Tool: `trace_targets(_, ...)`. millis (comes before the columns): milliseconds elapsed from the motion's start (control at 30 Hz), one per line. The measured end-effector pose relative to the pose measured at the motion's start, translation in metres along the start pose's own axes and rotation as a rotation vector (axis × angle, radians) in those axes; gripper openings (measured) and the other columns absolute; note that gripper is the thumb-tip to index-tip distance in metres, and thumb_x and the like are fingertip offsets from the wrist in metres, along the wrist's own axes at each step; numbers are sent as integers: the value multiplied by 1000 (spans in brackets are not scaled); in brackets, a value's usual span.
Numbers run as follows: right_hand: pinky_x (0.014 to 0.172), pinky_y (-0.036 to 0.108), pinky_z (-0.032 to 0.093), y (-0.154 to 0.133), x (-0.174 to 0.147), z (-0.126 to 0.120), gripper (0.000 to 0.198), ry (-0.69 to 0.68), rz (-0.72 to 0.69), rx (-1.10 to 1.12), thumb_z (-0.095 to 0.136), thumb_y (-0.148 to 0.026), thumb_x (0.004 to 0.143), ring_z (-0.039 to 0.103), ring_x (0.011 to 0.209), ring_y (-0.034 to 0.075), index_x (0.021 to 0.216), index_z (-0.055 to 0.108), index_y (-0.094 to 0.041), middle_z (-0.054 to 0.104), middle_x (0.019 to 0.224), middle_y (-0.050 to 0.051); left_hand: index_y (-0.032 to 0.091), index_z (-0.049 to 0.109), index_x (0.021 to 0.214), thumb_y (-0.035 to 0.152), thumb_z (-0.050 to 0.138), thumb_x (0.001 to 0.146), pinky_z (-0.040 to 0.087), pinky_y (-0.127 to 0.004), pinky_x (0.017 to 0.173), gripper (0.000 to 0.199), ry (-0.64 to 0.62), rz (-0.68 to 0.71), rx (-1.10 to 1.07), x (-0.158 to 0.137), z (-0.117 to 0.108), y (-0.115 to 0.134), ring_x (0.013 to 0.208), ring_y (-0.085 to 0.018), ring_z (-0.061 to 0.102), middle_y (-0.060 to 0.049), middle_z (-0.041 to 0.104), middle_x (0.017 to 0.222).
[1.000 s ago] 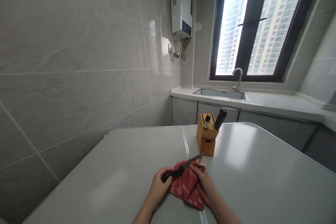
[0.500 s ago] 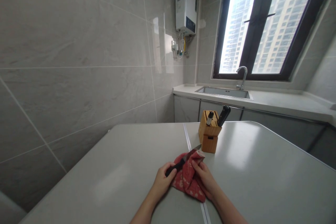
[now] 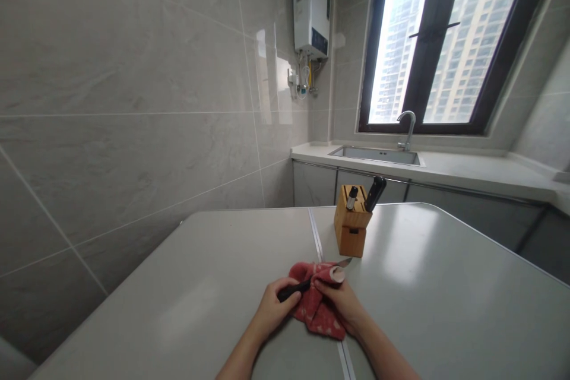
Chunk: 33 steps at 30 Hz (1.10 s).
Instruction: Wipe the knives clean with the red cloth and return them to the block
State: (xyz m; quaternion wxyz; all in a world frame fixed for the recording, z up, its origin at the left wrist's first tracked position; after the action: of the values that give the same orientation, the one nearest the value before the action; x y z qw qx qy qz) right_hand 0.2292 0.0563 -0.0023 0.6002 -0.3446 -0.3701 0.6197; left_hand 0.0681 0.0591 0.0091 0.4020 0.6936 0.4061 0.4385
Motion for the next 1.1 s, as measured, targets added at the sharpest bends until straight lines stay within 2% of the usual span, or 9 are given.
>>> trace_targets(267,85,40,47,2,4,-2,27,-16,-47,17,77,-22,62,65,83,23,86,63,-19,70,88,5,15,69,82,36,60,78,42,-27,73,23,-4,1,35,1,2,2,79,-22,59,-7,68,82)
trace_targets(467,82,39,47,1,4,-1,23,10,-23,52,75,-24,64,65,78,22,84,64,-19,69,84,5,14,68,78,37,61,77,41,-27,71,24,13,-24,16,3,1,-3,76,-20,57,-6,67,78)
trace_targets(667,84,39,48,2,5,-1,24,9,2,121,74,-22,65,64,82,22,86,62,-19,69,86,5,14,66,71,38,61,77,39,-25,66,25,16,-16,-4,2,0,-4,69,-17,53,-3,62,69)
trace_targets(867,86,38,47,2,5,-1,21,19,21,206,74,-21,65,64,79,19,83,62,-19,69,83,3,14,62,64,39,62,76,36,-24,63,27,64,-53,-55,2,-4,-3,66,-15,49,-1,57,63)
trace_targets(1100,87,37,47,1,4,3,21,6,66,251,75,-23,65,65,81,20,82,64,-17,71,84,5,14,63,65,40,63,74,36,-23,64,27,140,-111,-166,0,-10,-6,68,-16,49,-1,57,65)
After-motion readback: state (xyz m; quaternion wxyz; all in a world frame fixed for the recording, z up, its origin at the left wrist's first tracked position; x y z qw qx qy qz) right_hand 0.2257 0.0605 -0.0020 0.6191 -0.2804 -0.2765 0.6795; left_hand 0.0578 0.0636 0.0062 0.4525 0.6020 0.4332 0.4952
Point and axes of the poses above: each hand's wrist, its own x-axis towards the middle knuckle, its own z-axis out of the palm, y = z × x, the point moved 7 cm from there along x, towards the middle knuckle
